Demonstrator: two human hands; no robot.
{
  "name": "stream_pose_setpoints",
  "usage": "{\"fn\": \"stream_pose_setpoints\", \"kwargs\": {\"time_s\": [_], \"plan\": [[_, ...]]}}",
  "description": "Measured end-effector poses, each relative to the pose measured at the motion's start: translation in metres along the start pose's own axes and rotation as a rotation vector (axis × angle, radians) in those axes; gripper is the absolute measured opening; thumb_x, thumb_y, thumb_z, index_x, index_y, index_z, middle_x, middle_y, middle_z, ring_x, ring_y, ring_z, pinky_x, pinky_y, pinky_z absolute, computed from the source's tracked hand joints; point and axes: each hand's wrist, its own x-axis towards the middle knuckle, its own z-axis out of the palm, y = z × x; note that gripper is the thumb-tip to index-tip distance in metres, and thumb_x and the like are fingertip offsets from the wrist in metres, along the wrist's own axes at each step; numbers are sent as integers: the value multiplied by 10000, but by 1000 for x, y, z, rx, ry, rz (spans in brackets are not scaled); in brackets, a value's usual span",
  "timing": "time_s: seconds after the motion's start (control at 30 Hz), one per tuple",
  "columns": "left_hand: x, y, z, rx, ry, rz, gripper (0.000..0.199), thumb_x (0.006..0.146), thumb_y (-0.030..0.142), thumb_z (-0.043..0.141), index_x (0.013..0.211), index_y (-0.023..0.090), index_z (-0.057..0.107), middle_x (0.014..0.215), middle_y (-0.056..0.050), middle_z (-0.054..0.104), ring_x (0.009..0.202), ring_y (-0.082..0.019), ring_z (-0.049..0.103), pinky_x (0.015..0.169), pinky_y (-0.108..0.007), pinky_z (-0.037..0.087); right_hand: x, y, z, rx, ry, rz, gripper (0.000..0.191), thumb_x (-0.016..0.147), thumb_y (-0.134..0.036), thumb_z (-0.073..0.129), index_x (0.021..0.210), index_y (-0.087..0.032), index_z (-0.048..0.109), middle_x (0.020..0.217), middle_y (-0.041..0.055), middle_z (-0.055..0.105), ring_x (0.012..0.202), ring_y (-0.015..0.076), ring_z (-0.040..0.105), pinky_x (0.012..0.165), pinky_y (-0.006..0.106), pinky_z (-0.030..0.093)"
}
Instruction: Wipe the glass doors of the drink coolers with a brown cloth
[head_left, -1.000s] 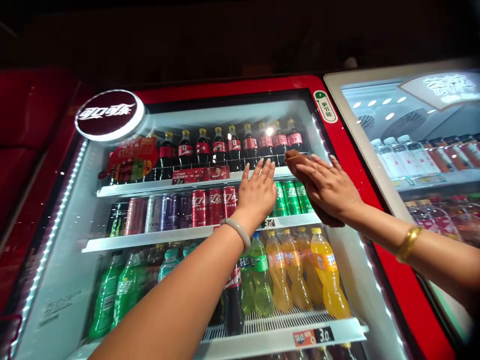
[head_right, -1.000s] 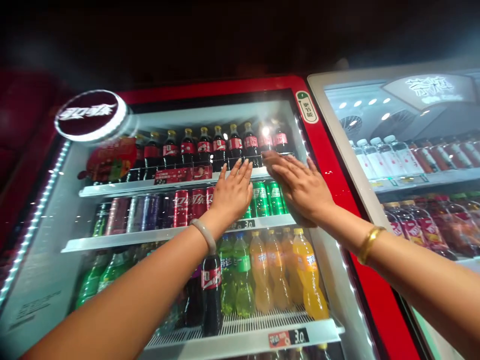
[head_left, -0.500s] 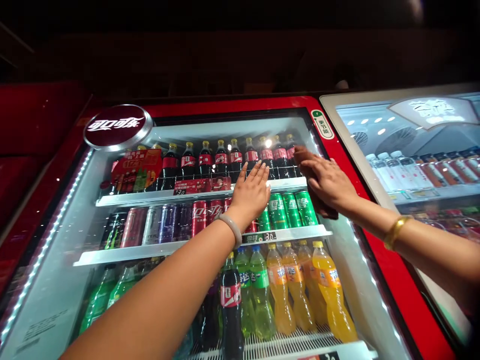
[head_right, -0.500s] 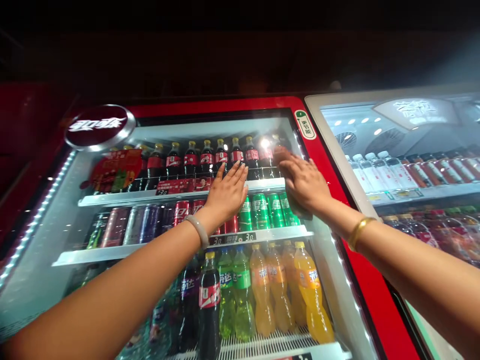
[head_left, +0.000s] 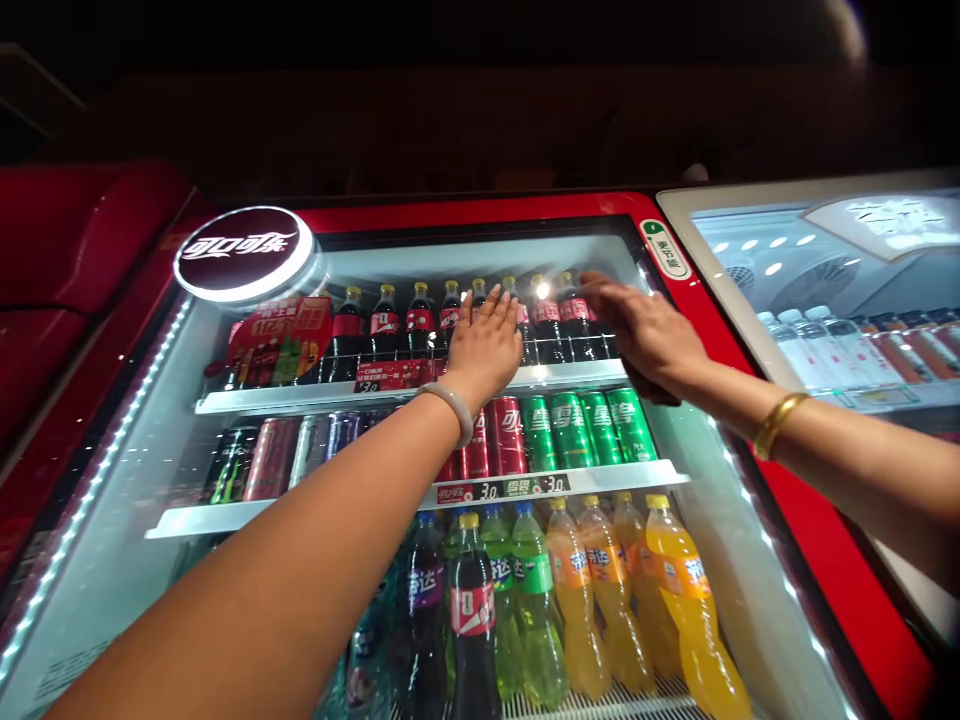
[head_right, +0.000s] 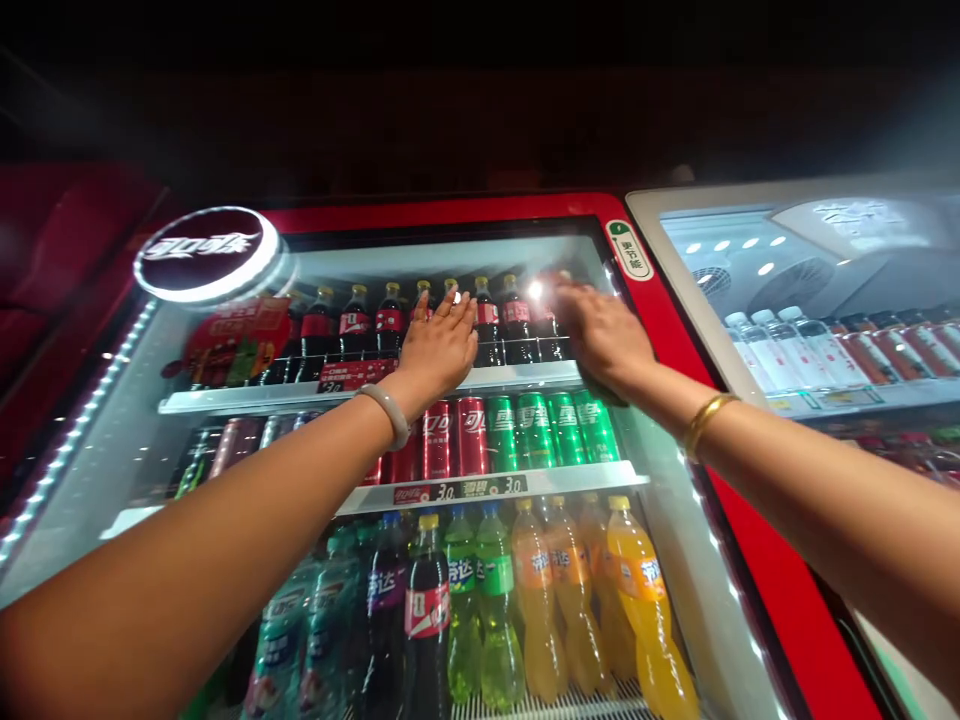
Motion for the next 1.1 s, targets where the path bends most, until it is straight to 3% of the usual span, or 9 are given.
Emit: {"fn": "stream_pose_setpoints", "kwargs": {"time_s": [0.13, 0.23, 0.33, 0.47, 0.57, 0.63, 0.77, 0.93, 1.1], "plan": [[13, -2, 2, -21, 15, 24, 626, 1063, 317, 245, 1648, 129, 364, 1748, -74, 334, 1667, -194, 166, 1377, -497, -23, 52, -8, 22, 29, 91, 224, 574, 880, -229, 528, 1449, -206, 604, 1413, 161, 690, 1280, 409, 667, 1091, 665, 536], [20, -3, 2, -21, 41, 16, 623, 1056, 301, 234, 1619, 103, 415, 1725, -104, 383, 1663, -207, 189, 1379, -510, -4, 63, -55, 42, 121, 51, 49, 598, 872, -199, 521, 1467, -210, 579, 1482, 124, 656, 1382, 360, 612, 1191, 612, 485], [17, -11, 0, -10, 50, -12, 598, 1040, 265, 248, 1535, 89, 534, 1697, -120, 437, 1664, -216, 187, 1378, -510, 1, 40, -85, 44, 129, -44, -171, 626, 904, -207, 531, 1530, -215, 519, 1594, 84, 569, 1527, 313, 481, 1262, 549, 439], [10, -28, 0, -24, 32, -7, 621, 1045, 293, 247, 1615, 133, 432, 1736, -79, 366, 1665, -222, 184, 1375, -544, 9, 25, -56, 27, 69, -29, -66, 557, 941, -228, 532, 1497, -257, 570, 1563, 82, 602, 1456, 338, 561, 1255, 605, 424], [12, -35, 0, -30, 9, 15, 630, 1049, 311, 247, 1654, 184, 367, 1743, -36, 353, 1666, -206, 178, 1374, -540, 0, 56, -31, 25, 24, 70, 183, 567, 887, -189, 546, 1451, -169, 606, 1459, 192, 661, 1355, 428, 624, 1147, 703, 484], [16, -37, 0, -32, 3, 2, 631, 1050, 307, 247, 1657, 177, 358, 1749, -36, 339, 1667, -198, 168, 1374, -530, -7, 82, -39, 34, 31, 96, 222, 557, 878, -167, 522, 1426, -157, 619, 1429, 193, 678, 1352, 423, 623, 1133, 705, 492], [18, -48, -4, -39, 13, -85, 637, 1038, 273, 244, 1633, 97, 389, 1735, -110, 360, 1665, -230, 186, 1370, -565, 20, 95, -102, 58, 113, 10, 61, 633, 864, -168, 567, 1497, -172, 567, 1556, 125, 601, 1477, 356, 531, 1239, 603, 444], [-1, -82, -9, -60, 23, -73, 592, 1023, 251, 307, 1579, 170, 494, 1701, -93, 438, 1664, -222, 189, 1367, -535, 1, 46, -136, 54, 187, -123, -215, 636, 911, -168, 548, 1540, -266, 527, 1632, 34, 530, 1532, 303, 474, 1287, 533, 410], [-20, -113, -7, -99, -23, -98, 622, 1047, 287, 299, 1664, 237, 351, 1757, -5, 331, 1672, -165, 126, 1363, -474, -72, 72, -128, 55, 102, -91, 95, 571, 967, -203, 567, 1533, -156, 505, 1585, 157, 555, 1436, 368, 534, 1232, 626, 400]]}}
